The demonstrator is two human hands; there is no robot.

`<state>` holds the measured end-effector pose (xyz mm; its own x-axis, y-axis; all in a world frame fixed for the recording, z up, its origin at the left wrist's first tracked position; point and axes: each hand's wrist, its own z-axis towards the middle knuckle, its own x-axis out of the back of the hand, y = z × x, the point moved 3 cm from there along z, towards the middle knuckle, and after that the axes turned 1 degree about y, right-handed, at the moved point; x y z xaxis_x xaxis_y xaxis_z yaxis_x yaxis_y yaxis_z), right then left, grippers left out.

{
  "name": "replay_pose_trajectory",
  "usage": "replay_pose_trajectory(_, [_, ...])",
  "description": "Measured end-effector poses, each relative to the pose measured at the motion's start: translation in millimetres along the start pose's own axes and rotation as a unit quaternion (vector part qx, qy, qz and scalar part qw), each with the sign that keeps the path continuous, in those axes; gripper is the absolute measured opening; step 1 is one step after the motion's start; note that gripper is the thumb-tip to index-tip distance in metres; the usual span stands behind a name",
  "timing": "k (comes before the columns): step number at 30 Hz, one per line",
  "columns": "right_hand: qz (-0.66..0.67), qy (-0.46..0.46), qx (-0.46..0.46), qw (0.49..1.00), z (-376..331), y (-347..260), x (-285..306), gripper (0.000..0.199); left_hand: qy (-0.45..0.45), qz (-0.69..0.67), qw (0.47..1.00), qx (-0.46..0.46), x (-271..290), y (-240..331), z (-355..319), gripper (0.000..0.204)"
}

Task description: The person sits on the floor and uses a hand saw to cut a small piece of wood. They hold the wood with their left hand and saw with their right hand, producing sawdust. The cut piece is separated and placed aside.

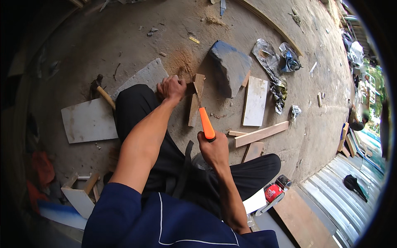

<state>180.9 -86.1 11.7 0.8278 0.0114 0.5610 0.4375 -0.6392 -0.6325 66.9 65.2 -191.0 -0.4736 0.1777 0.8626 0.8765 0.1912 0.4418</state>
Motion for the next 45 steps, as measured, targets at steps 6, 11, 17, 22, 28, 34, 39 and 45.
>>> replay_pose_trajectory(6, [0.014, -0.009, 0.033, 0.999, -87, 22, 52, 0.013, 0.036, 0.003, 0.999, 0.004, 5, 4, -2, 0.025])
replay_pose_trajectory(11, [0.003, 0.003, 0.031, 0.999, -31, 41, 40, 0.018, 0.032, 0.008, 0.999, -0.010, -12, 20, -15, 0.025])
replay_pose_trajectory(17, [0.015, -0.025, -0.006, 1.000, -23, 46, 45, 0.021, 0.031, -0.002, 1.000, 0.000, -23, 29, -12, 0.025])
replay_pose_trajectory(22, [0.052, -0.005, 0.029, 0.998, -85, 66, 70, 0.013, 0.014, 0.012, 1.000, 0.008, -27, 25, -16, 0.026])
replay_pose_trajectory(28, [0.014, 0.004, 0.013, 1.000, -10, 29, 35, 0.021, 0.039, -0.015, 0.999, -0.016, -6, 32, -14, 0.026])
replay_pose_trajectory(34, [0.028, -0.005, 0.049, 0.998, -116, 15, 81, 0.012, 0.033, 0.006, 0.999, 0.007, 18, 28, -24, 0.025])
replay_pose_trajectory(39, [0.014, 0.014, 0.027, 0.999, -58, 43, 49, 0.019, 0.015, -0.005, 1.000, 0.006, 14, 28, -24, 0.026])
replay_pose_trajectory(45, [-0.011, -0.025, 0.015, 1.000, -66, 18, 55, 0.020, 0.011, -0.009, 1.000, 0.022, 31, 31, -28, 0.029])
